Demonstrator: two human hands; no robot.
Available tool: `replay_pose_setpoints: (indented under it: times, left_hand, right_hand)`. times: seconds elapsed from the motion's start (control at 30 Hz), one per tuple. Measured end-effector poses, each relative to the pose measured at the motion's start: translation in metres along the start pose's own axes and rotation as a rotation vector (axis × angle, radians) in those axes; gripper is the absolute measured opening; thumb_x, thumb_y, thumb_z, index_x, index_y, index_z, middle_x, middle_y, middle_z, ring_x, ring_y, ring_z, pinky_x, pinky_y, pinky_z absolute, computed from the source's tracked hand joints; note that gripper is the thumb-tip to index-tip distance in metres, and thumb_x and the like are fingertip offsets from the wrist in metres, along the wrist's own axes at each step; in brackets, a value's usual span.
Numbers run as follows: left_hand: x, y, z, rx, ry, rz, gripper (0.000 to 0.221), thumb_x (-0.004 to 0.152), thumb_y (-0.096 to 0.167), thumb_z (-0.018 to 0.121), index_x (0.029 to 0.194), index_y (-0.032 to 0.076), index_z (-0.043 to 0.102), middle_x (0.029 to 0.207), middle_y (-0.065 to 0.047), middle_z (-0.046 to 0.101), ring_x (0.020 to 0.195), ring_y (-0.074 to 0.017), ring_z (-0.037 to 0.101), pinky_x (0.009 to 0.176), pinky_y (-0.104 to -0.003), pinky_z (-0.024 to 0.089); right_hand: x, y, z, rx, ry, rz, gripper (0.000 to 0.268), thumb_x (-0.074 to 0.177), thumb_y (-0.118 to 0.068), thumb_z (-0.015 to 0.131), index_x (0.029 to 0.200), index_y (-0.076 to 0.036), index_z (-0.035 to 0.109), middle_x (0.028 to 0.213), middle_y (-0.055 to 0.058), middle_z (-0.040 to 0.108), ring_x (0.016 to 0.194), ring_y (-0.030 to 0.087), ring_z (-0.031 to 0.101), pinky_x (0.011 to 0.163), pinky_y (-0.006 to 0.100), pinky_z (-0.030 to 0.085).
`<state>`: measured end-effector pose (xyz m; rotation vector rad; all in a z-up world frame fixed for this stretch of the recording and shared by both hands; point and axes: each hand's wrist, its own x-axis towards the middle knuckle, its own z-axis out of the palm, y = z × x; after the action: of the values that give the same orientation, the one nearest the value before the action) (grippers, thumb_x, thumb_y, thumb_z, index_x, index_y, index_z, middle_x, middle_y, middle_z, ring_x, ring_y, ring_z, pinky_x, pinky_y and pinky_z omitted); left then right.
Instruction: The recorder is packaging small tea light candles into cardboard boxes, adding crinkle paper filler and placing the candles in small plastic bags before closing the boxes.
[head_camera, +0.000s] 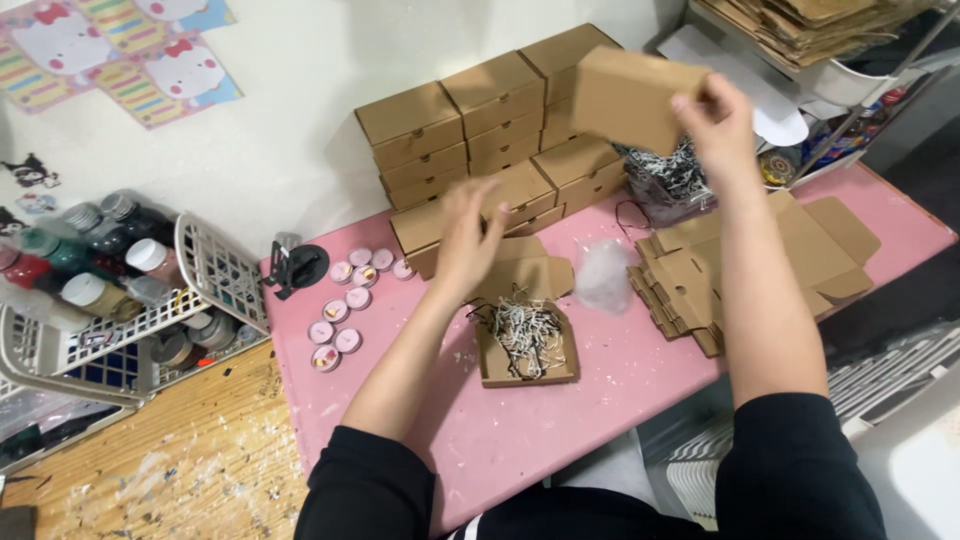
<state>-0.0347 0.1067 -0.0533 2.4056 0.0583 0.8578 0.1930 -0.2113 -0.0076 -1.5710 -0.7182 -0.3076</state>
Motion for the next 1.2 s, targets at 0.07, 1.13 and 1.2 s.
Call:
replay_pose_setpoints:
  times: [0.07,1.13,1.2]
  left_hand:
    - [-0.001,0.017,0.001,-0.283,-0.139,-0.074,0.058,0.106,0.042,0.055,0.153,0.011,0.044,0.155,-0.014,0.044,0.153,-0.0354,0.036,0.129,-0.052,0.028]
    - [-0.049,-0.176,0.102,-0.741,0.266,-0.565,0.080,0.102,0.030,0.053,0.160,-0.003,0.009,0.161,-0.027,0.032,0.148,-0.0345,0.037,0.121,-0.037,0.030]
    - [-0.049,-0.159,0.098,-0.668,0.333,-0.585,0.072,0.106,0.024,0.051,0.160,-0.003,0.011,0.163,-0.027,0.026,0.148,-0.0341,0.035,0.121,-0.039,0.030]
  right_hand:
    - [-0.020,-0.062,0.043,-0.169,-0.096,-0.213,0.030,0.093,-0.018,0.081,0.118,-0.006,0.069,0.115,0.008,0.062,0.110,0.021,0.058,0.100,0.036,0.049]
    - [0.002,0.126,0.084,-0.413,0.168,0.195,0.057,0.090,-0.031,0.087,0.130,-0.002,0.058,0.122,0.020,0.069,0.110,0.031,0.070,0.094,0.040,0.055]
    - [-0.001,0.119,0.090,-0.508,0.175,0.214,0.057,0.091,-0.039,0.082,0.128,-0.001,0.061,0.119,0.023,0.071,0.110,0.034,0.070,0.097,0.041,0.053]
